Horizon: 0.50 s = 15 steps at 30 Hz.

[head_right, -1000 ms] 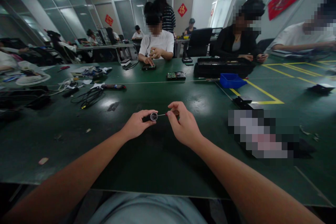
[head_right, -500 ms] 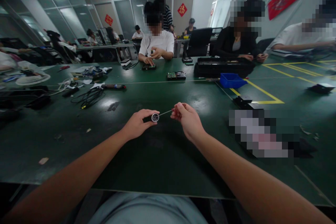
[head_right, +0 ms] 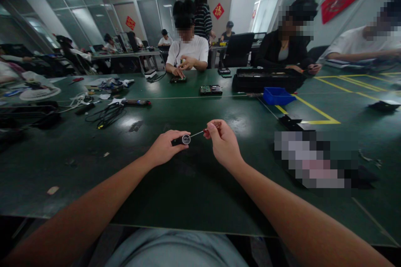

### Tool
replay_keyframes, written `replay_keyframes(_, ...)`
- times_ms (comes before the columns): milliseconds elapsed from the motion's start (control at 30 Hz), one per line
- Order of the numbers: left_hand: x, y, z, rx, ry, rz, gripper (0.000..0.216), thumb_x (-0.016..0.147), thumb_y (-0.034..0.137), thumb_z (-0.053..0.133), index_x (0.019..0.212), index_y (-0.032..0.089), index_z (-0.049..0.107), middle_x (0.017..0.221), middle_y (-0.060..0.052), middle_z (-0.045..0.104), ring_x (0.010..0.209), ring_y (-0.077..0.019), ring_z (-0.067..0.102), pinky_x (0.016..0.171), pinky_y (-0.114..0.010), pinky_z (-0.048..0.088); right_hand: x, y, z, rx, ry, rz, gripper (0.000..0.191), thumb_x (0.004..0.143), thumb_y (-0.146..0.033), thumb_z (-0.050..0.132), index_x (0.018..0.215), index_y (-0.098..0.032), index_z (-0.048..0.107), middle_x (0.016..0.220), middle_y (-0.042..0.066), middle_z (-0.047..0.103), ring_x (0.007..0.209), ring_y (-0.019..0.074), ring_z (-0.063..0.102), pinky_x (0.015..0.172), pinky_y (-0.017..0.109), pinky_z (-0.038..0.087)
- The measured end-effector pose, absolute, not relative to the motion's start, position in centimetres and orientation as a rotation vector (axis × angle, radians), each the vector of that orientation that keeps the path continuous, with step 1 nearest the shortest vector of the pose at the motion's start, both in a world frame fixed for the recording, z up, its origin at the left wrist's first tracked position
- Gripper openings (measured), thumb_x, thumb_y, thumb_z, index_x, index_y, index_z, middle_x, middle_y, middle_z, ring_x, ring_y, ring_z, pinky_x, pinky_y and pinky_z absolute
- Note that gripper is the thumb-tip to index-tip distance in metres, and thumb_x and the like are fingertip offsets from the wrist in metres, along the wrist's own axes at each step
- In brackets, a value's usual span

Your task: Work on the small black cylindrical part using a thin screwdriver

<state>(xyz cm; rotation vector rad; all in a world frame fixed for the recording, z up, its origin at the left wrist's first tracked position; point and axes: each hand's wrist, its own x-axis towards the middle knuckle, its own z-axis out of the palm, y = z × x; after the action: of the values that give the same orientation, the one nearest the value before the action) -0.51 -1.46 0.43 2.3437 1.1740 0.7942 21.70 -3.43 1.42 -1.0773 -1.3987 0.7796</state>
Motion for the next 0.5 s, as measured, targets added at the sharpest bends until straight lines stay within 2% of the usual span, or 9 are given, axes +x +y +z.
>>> replay_keyframes(233,-0.5,-1.3,0.3,2.338,1.207,0.802,0.04,0.086,0.029,0.071,0.126,0.028,0.065,0.12,-0.004,0.069,0.111,-0.0237,0.06,0.103,-0.042,0.044,21.6,-4.8,2.1,-1.124,-1.658,0.511,0.019,0.098,-0.038,0.051,0.104,-0.022,0.058,0.09,0.005,0.072,0.083,0.0207,0.071,0.076,0.038,0.053)
replay_keyframes(367,-0.6,-1.3,0.3,2.364,1.2,0.781,0.038,0.086,0.029,0.071,0.125,0.028,0.066,0.12,-0.003,0.069,0.11,-0.0234,0.06,0.101,-0.041,0.044,21.8,-5.2,2.7,-1.154,-1.795,0.348,0.017,0.095,-0.039,0.057,0.099,-0.023,0.06,0.086,0.004,0.072,0.076,0.0197,0.07,0.068,0.033,0.05)
replay_keyframes(500,-0.5,-1.3,0.3,2.383,1.2,0.773,0.04,0.086,0.029,0.072,0.125,0.029,0.066,0.119,-0.003,0.069,0.109,-0.0228,0.06,0.099,-0.04,0.045,21.8,-5.3,3.2,-1.147,-1.818,0.334,0.015,0.096,-0.036,0.053,0.096,-0.022,0.058,0.077,0.002,0.069,0.069,0.0176,0.067,0.066,0.031,0.049)
